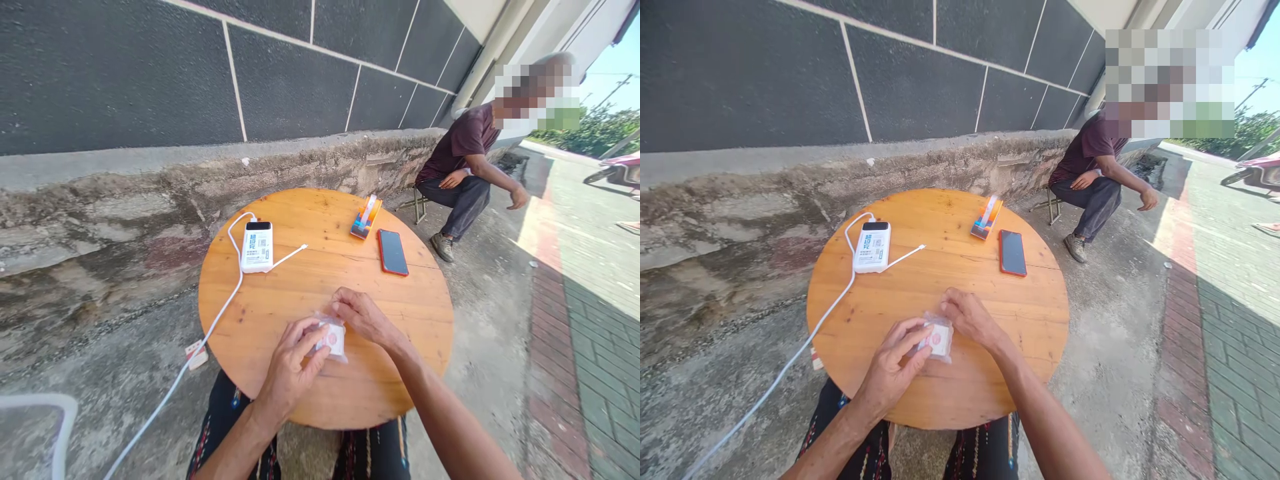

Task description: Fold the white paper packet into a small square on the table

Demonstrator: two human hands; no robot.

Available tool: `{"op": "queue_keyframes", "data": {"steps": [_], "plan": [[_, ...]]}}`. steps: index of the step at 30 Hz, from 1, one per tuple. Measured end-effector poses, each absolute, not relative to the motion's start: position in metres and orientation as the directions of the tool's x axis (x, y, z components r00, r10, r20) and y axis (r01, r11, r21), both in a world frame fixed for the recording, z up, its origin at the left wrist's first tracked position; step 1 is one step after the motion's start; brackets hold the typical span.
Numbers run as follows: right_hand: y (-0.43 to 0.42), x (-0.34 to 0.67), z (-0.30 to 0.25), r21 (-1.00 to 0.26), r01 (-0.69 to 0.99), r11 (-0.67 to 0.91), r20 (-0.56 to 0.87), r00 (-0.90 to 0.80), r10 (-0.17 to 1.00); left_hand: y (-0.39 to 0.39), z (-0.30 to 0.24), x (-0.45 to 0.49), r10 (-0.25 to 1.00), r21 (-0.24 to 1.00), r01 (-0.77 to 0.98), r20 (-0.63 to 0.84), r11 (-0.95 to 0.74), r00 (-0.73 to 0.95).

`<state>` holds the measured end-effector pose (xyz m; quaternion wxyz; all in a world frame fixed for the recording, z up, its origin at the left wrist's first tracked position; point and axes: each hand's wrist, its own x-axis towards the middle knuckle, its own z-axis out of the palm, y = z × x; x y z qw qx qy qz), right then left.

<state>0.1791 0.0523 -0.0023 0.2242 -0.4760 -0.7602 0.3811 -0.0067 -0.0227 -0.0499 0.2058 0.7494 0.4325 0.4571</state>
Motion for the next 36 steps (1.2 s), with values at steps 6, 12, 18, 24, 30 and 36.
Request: {"op": "queue_keyframes", "data": {"steps": [6, 12, 18, 24, 30, 36], "plan": [[0.042, 0.18, 0.005, -0.804, 0.528, 0.273, 0.006, -0.453, 0.892, -0.023, -0.05, -0.006, 0.848, 0.716, 0.463, 0.495, -0.522, 0.191], [0.027, 0.179, 0.016, -0.722, 0.61, 0.327, 0.008, -0.465, 0.885, -0.023, -0.05, -0.006, 0.876, 0.756, 0.447, 0.45, -0.478, 0.176], [0.017, 0.175, 0.029, -0.586, 0.679, 0.443, 0.06, -0.509, 0.859, -0.025, -0.044, -0.005, 0.902, 0.788, 0.44, 0.39, -0.431, 0.185], [-0.009, 0.169, 0.025, -0.16, 0.763, 0.627, 0.067, -0.625, 0.778, -0.026, -0.046, -0.002, 0.919, 0.82, 0.421, 0.38, -0.389, 0.108], [-0.05, 0.187, 0.006, -0.093, 0.747, 0.659, 0.248, -0.623, 0.742, -0.025, -0.047, -0.003, 0.901, 0.8, 0.419, 0.41, -0.43, 0.143], [-0.083, 0.204, -0.038, -0.313, 0.873, 0.374, 0.379, -0.246, 0.892, -0.025, -0.048, -0.004, 0.897, 0.8, 0.41, 0.418, -0.437, 0.142]]}}
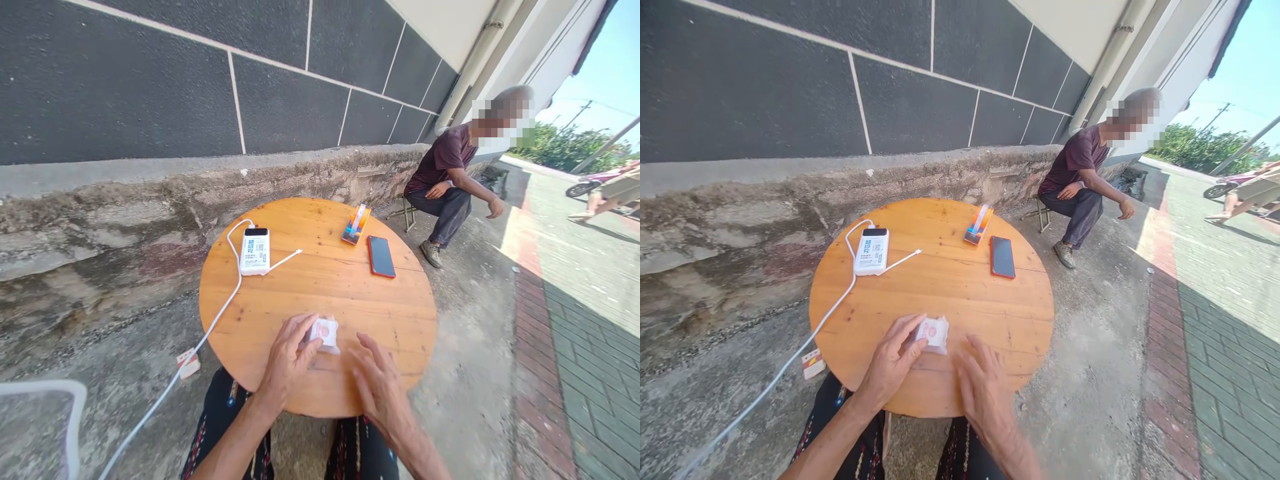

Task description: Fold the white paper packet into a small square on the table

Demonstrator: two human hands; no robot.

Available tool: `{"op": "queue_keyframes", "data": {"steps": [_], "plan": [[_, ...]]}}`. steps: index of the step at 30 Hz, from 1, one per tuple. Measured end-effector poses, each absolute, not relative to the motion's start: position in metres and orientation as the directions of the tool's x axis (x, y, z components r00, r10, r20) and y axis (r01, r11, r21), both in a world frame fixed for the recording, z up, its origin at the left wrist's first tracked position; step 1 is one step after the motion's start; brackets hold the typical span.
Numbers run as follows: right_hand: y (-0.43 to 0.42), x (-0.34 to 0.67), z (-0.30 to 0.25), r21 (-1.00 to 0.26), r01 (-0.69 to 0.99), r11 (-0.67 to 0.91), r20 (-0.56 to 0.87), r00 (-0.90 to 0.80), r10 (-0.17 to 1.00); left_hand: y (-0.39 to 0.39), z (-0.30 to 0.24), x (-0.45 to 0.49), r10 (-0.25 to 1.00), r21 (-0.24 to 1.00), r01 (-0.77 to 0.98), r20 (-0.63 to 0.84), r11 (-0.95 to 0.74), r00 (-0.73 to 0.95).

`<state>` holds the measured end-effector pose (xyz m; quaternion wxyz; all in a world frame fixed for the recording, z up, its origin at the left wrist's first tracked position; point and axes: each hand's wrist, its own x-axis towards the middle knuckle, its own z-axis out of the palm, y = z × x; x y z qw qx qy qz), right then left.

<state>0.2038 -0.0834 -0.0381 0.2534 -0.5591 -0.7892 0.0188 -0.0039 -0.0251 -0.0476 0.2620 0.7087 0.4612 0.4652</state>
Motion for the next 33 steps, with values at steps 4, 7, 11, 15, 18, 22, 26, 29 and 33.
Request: {"op": "queue_keyframes", "data": {"steps": [4, 7, 11, 15, 18, 22, 26, 29, 33], "plan": [[-0.099, 0.195, -0.073, -0.352, 0.879, 0.321, 0.434, -0.151, 0.888, -0.026, -0.048, -0.004, 0.904, 0.806, 0.412, 0.403, -0.424, 0.143], [-0.102, 0.187, -0.075, -0.374, 0.882, 0.286, 0.465, -0.089, 0.881, -0.027, -0.047, -0.003, 0.905, 0.796, 0.435, 0.398, -0.421, 0.149], [-0.102, 0.182, -0.06, -0.387, 0.885, 0.258, 0.469, -0.052, 0.882, -0.028, -0.05, -0.005, 0.902, 0.767, 0.48, 0.399, -0.426, 0.163], [-0.103, 0.183, -0.053, -0.381, 0.887, 0.261, 0.47, -0.057, 0.881, -0.026, -0.061, -0.01, 0.88, 0.717, 0.517, 0.437, -0.467, 0.187], [-0.104, 0.183, -0.055, -0.398, 0.873, 0.281, 0.499, -0.051, 0.865, -0.024, -0.067, -0.011, 0.868, 0.675, 0.556, 0.446, -0.485, 0.216], [-0.104, 0.183, -0.056, -0.412, 0.865, 0.287, 0.504, -0.045, 0.862, -0.021, -0.069, -0.005, 0.853, 0.631, 0.595, 0.482, -0.498, 0.202], [-0.103, 0.184, -0.055, -0.415, 0.862, 0.29, 0.5, -0.05, 0.865, -0.016, -0.068, 0.003, 0.835, 0.615, 0.596, 0.514, -0.517, 0.193], [-0.103, 0.183, -0.056, -0.416, 0.863, 0.286, 0.504, -0.042, 0.862, -0.014, -0.066, 0.004, 0.828, 0.624, 0.573, 0.526, -0.531, 0.194], [-0.104, 0.182, -0.058, -0.418, 0.863, 0.286, 0.501, -0.044, 0.864, -0.018, -0.062, 0.003, 0.844, 0.642, 0.59, 0.519, -0.49, 0.137]]}}
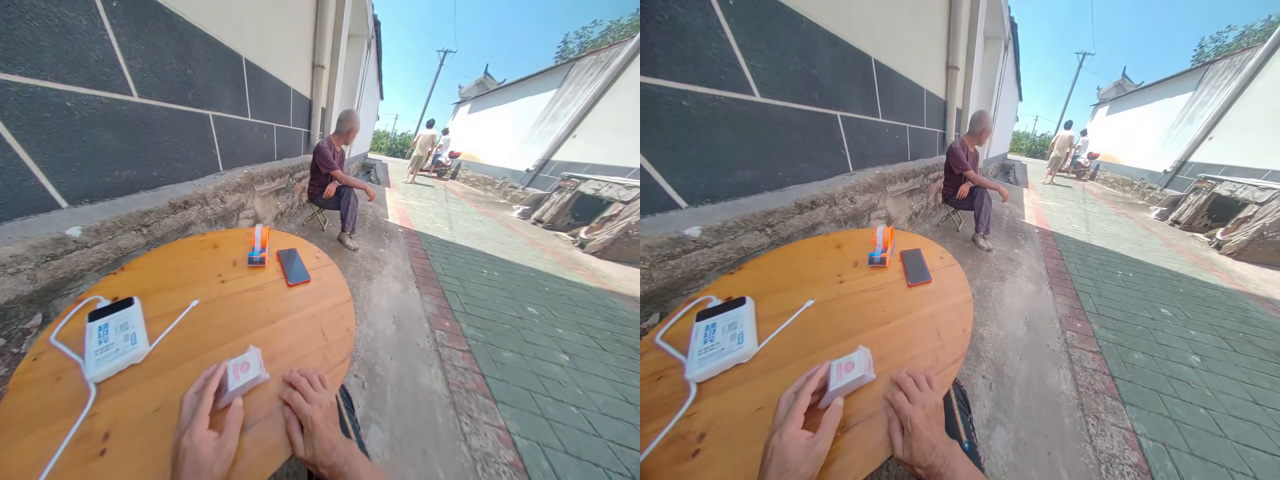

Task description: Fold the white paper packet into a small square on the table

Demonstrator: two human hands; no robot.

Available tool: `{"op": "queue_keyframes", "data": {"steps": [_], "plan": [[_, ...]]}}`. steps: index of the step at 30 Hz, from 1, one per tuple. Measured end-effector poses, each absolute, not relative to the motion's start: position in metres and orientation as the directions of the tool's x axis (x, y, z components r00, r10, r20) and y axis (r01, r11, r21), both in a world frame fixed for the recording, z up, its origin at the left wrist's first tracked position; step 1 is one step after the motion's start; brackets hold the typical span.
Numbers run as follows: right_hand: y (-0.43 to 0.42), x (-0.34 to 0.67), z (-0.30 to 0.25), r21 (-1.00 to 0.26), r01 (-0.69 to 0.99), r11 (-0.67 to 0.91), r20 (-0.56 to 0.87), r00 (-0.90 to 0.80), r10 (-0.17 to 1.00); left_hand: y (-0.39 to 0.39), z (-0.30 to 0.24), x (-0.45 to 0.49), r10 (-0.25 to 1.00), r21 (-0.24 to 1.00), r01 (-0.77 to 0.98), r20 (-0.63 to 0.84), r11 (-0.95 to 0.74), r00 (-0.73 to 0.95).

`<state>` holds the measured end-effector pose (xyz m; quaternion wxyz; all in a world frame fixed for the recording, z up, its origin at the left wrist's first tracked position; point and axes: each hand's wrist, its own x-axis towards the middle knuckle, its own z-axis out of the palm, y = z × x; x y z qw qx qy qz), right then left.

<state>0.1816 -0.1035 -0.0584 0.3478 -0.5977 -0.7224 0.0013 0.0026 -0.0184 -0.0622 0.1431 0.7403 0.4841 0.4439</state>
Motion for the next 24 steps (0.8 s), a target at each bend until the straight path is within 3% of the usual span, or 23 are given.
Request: {"op": "queue_keyframes", "data": {"steps": [9, 24], "plan": [[-0.101, 0.186, -0.075, -0.38, 0.881, 0.281, 0.479, -0.072, 0.875, -0.029, -0.05, 0.001, 0.901, 0.784, 0.464, 0.425, -0.412, 0.082], [-0.098, 0.187, -0.082, -0.292, 0.908, 0.301, 0.523, -0.112, 0.845, -0.029, -0.045, 0.003, 0.901, 0.797, 0.443, 0.431, -0.41, 0.058]]}}
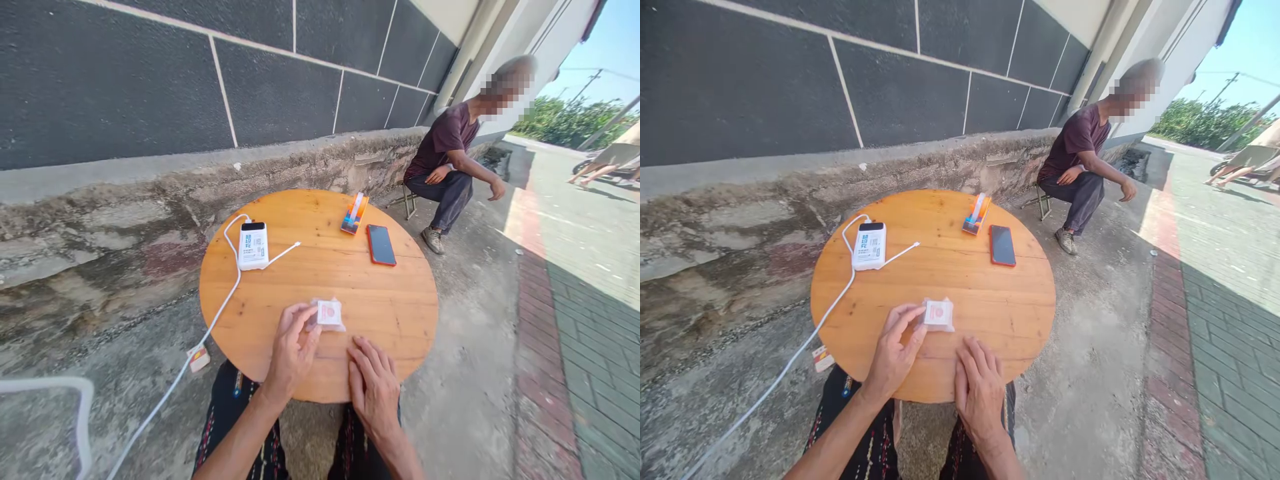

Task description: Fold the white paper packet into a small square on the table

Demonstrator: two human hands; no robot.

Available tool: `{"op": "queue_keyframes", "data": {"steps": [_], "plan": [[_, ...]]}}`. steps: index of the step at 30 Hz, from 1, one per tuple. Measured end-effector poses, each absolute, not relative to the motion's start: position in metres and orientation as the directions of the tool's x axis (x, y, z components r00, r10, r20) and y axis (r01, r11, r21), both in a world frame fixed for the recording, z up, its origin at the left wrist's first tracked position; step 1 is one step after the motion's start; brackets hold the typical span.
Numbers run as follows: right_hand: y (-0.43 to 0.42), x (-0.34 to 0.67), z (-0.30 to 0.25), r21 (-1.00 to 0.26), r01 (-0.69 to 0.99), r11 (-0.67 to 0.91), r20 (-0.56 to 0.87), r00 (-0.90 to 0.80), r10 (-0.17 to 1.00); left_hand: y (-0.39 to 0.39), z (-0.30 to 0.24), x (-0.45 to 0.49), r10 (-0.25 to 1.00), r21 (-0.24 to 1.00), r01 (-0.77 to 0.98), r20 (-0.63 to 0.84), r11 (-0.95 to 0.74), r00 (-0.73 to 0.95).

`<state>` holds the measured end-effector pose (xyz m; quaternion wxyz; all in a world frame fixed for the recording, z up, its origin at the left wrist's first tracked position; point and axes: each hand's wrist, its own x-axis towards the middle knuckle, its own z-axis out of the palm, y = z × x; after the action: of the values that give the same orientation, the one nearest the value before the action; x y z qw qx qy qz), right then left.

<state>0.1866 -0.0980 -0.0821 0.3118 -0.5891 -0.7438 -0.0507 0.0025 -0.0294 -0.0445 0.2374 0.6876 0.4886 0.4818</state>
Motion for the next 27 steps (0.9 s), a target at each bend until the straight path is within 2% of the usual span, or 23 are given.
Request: {"op": "queue_keyframes", "data": {"steps": [10, 16, 19, 23, 27], "plan": [[-0.099, 0.188, -0.082, -0.348, 0.889, 0.297, 0.487, -0.099, 0.868, -0.029, -0.046, 0.003, 0.919, 0.8, 0.47, 0.388, -0.372, 0.067], [-0.088, 0.195, -0.066, -0.611, 0.753, 0.245, 0.358, -0.014, 0.934, -0.027, -0.049, 0.003, 0.91, 0.784, 0.473, 0.398, -0.401, 0.112], [-0.065, 0.197, -0.056, -0.706, 0.649, 0.284, 0.302, -0.088, 0.949, -0.025, -0.051, 0.003, 0.907, 0.774, 0.481, 0.4, -0.412, 0.132], [-0.03, 0.194, -0.05, -0.753, 0.572, 0.325, 0.253, -0.204, 0.946, -0.024, -0.054, 0.004, 0.903, 0.768, 0.483, 0.402, -0.421, 0.149], [-0.014, 0.187, -0.05, -0.791, 0.508, 0.341, 0.248, -0.243, 0.938, -0.023, -0.053, 0.005, 0.917, 0.786, 0.476, 0.368, -0.394, 0.153]]}}
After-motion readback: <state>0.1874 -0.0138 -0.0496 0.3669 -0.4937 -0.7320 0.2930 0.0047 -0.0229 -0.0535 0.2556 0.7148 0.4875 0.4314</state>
